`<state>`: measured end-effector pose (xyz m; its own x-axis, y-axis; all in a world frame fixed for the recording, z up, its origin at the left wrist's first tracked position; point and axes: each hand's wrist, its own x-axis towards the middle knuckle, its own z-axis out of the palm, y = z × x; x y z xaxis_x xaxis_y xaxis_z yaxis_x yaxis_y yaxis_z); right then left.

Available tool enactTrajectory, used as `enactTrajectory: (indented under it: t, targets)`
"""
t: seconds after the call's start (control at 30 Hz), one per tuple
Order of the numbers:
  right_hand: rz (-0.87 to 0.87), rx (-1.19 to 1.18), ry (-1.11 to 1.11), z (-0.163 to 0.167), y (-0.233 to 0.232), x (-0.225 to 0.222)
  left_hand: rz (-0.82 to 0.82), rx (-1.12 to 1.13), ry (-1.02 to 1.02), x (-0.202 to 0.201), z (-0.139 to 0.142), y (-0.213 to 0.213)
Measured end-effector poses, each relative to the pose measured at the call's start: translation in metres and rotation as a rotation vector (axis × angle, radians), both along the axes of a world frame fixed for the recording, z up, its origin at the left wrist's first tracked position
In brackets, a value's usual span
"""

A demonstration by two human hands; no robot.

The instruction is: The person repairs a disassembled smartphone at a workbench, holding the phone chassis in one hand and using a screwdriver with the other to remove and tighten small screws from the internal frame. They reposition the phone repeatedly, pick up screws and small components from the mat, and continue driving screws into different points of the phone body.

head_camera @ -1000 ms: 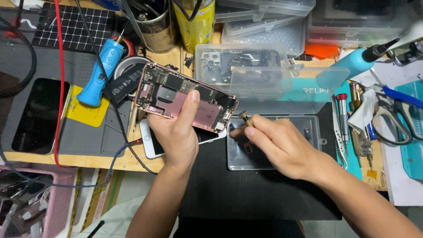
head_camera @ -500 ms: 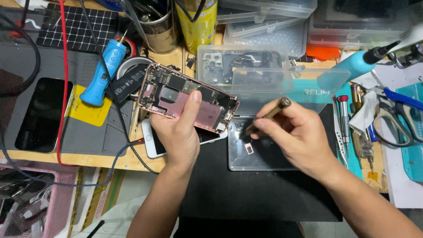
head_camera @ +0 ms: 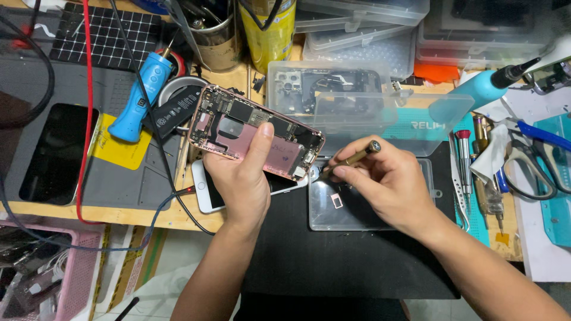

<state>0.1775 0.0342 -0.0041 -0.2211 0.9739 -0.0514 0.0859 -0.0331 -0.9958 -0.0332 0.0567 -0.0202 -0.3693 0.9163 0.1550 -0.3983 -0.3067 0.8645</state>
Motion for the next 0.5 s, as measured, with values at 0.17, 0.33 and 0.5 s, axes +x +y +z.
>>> enactTrajectory:
  t: [0.17, 0.33, 0.5]
  targets:
    - [0.004, 0.005, -0.042, -0.0002, 0.0005, -0.0006, 0.002, 0.011, 0.025, 0.001, 0.0008, 0.0003]
    - [0.023, -0.013, 0.015, -0.0019, 0.0017, -0.0012, -0.002, 0.012, 0.021, 0.0011, 0.0011, 0.0008]
    - [0.022, -0.025, 0.042, -0.0026, 0.0006, 0.0009, -0.002, 0.015, 0.017, 0.001, -0.0007, 0.0003]
